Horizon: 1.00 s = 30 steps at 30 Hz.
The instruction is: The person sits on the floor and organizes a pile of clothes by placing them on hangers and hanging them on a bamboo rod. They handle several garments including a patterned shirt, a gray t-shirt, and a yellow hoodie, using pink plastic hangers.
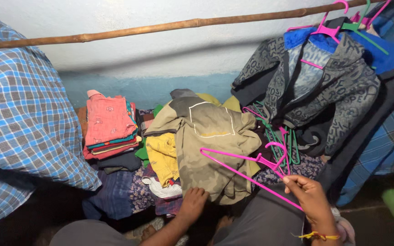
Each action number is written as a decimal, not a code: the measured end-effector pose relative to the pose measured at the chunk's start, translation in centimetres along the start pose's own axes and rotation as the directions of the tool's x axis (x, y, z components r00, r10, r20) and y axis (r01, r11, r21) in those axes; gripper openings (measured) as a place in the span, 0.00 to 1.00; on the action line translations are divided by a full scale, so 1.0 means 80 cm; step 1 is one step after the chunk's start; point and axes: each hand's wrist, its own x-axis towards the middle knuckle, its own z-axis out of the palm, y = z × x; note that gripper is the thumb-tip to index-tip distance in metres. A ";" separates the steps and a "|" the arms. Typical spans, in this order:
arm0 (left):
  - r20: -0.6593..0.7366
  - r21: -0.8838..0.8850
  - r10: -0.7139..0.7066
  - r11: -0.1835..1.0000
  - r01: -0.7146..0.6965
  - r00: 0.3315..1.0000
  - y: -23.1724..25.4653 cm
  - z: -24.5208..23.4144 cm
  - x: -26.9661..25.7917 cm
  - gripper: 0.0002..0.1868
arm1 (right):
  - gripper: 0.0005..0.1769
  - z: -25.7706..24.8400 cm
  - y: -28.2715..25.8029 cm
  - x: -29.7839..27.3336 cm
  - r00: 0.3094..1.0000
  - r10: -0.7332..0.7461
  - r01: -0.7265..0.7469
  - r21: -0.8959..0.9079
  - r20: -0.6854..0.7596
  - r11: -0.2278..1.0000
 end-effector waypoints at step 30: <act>-0.025 -0.571 -0.628 0.648 0.505 0.778 -0.037 -0.027 0.080 0.12 | 0.16 -0.027 -0.027 -0.006 0.982 0.186 -0.170 -0.275 0.033 0.946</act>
